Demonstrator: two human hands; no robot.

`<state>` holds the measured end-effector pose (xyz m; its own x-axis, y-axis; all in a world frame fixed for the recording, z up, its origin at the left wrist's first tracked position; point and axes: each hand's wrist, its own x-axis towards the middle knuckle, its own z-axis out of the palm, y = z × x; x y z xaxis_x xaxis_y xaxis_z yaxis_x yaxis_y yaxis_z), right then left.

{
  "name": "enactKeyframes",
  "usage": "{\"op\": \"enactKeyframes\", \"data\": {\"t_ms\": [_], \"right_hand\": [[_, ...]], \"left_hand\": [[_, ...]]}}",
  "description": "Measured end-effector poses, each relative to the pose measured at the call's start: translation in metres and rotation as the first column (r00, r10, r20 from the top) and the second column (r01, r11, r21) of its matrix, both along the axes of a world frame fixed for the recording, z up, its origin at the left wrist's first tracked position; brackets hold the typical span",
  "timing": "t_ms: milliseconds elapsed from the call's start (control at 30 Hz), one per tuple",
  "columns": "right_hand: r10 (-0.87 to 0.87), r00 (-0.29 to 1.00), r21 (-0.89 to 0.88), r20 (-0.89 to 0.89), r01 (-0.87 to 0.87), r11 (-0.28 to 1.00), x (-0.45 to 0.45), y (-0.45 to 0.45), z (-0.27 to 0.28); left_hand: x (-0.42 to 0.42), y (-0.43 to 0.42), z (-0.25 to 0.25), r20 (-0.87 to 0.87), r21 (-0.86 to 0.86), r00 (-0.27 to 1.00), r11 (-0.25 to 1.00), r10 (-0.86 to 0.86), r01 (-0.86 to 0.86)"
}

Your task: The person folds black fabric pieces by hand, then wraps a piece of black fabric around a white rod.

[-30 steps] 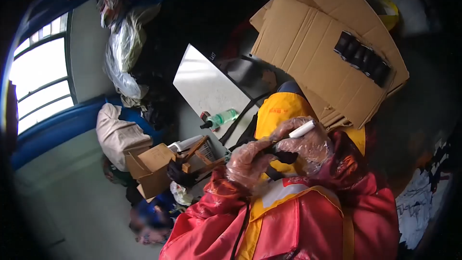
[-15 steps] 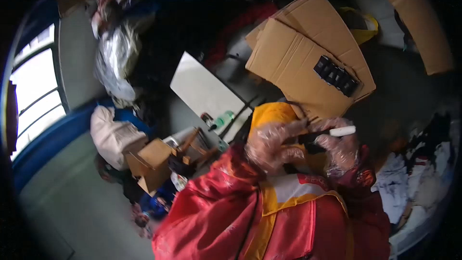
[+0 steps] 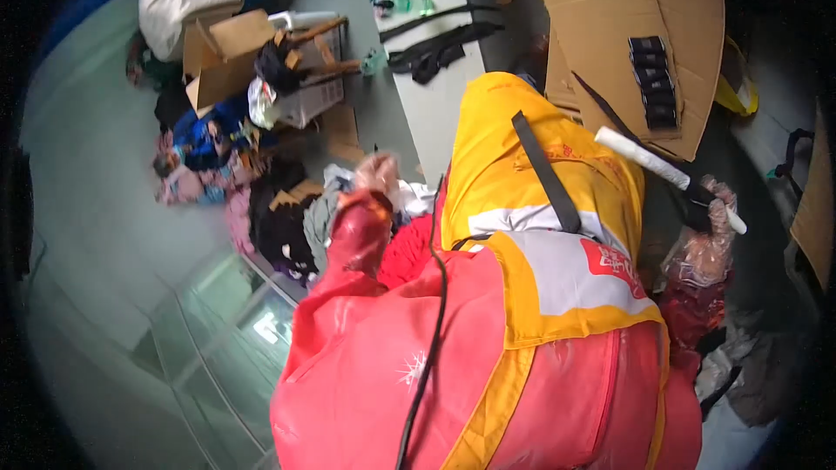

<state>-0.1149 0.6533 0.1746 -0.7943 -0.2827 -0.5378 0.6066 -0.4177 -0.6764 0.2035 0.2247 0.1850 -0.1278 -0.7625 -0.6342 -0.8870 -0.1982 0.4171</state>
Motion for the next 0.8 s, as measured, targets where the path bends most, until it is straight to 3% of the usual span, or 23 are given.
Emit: {"op": "enactKeyframes", "data": {"t_ms": [33, 100, 200, 300, 433, 500, 667, 700, 800], "right_hand": [[0.009, 1.0, -0.013, -0.012, -0.009, 1.0, 0.003, 0.023, -0.019], [0.016, 0.999, 0.002, 0.036, -0.016, 1.0, 0.009, 0.036, -0.026], [0.022, 0.993, 0.167, 0.115, -0.041, 0.985, 0.006, 0.038, -0.018], [0.197, 0.977, 0.033, 0.084, -0.2, 0.979, -0.014, 0.064, -0.05], [0.381, 0.917, -0.11, 0.115, -0.37, 0.923, -0.011, 0.021, -0.018], [0.487, 0.873, -0.206, 0.031, -0.472, 0.857, -0.008, 0.002, -0.018], [0.588, 0.798, -0.012, 0.134, -0.592, 0.806, 0.023, -0.047, -0.008], [0.593, 0.794, -0.067, 0.133, -0.59, 0.805, 0.029, -0.053, -0.016], [0.54, 0.825, -0.015, 0.166, -0.545, 0.838, 0.048, -0.052, -0.047]], "left_hand": [[0.095, 0.022, -0.047, 0.025, 0.014, 0.999, 0.999, -0.034, 0.033], [0.156, 0.103, -0.048, 0.154, 0.06, 0.988, 0.998, 0.022, -0.031], [0.212, 0.21, -0.06, 0.211, 0.165, 0.977, 0.983, 0.041, -0.077], [0.217, 0.285, -0.054, 0.2, 0.229, 0.976, 0.964, 0.088, -0.134], [0.217, 0.336, -0.029, 0.141, 0.225, 0.973, 0.951, 0.182, -0.211], [0.224, 0.349, -0.02, 0.118, 0.225, 0.968, 0.944, 0.221, -0.243], [0.262, 0.376, -0.017, 0.128, 0.284, 0.93, 0.886, 0.344, -0.367], [0.272, 0.381, -0.02, 0.132, 0.303, 0.919, 0.868, 0.371, -0.394], [0.316, 0.402, -0.029, 0.171, 0.39, 0.869, 0.778, 0.464, -0.492]]}}
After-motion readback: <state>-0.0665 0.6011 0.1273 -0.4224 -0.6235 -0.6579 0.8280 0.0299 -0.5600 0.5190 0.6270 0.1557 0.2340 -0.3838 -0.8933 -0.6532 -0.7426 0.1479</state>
